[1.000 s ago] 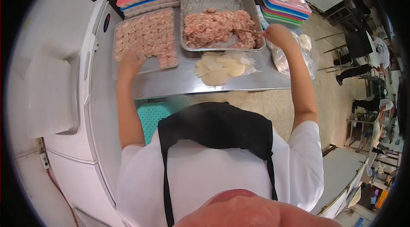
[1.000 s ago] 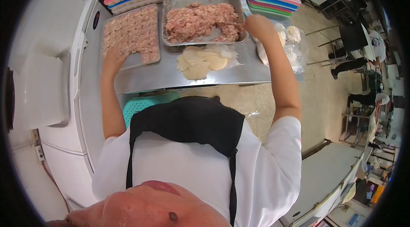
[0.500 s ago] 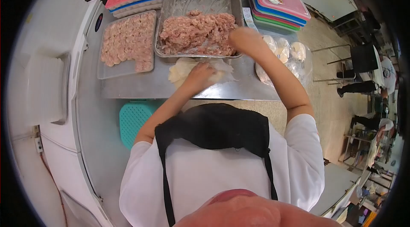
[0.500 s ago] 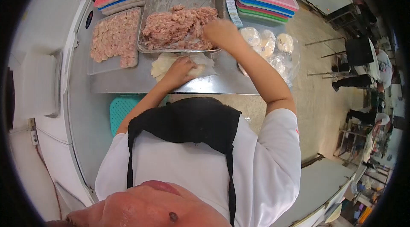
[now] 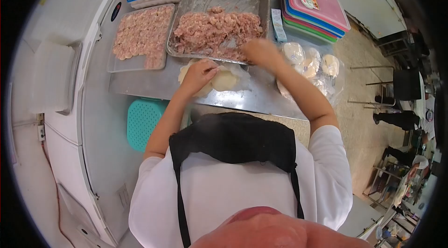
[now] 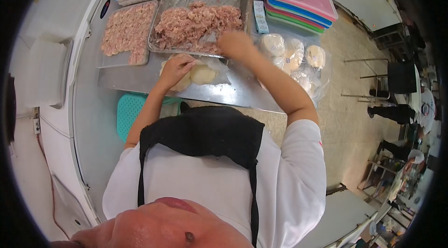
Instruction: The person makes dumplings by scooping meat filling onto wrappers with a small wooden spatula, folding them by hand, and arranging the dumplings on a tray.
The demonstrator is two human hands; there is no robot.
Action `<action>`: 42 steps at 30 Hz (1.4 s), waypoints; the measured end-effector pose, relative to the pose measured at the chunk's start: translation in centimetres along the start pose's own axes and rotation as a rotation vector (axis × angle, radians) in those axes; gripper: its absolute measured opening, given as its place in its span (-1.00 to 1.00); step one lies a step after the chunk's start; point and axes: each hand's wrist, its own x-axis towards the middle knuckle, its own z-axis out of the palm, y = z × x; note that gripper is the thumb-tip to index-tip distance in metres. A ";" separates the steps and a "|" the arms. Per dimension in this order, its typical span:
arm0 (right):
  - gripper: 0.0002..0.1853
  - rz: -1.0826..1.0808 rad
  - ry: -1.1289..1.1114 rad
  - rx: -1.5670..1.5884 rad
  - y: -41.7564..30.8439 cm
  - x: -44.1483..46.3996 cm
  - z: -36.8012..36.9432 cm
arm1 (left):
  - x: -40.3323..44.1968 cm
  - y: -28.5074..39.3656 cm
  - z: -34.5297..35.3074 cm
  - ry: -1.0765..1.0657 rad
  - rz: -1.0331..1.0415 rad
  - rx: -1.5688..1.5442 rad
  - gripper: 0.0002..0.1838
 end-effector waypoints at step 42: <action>-0.71 0.365 0.106 0.130 -7.6 2.1 -11.2 | 10.3 2.5 -8.8 0.426 -0.389 -1.718 -0.31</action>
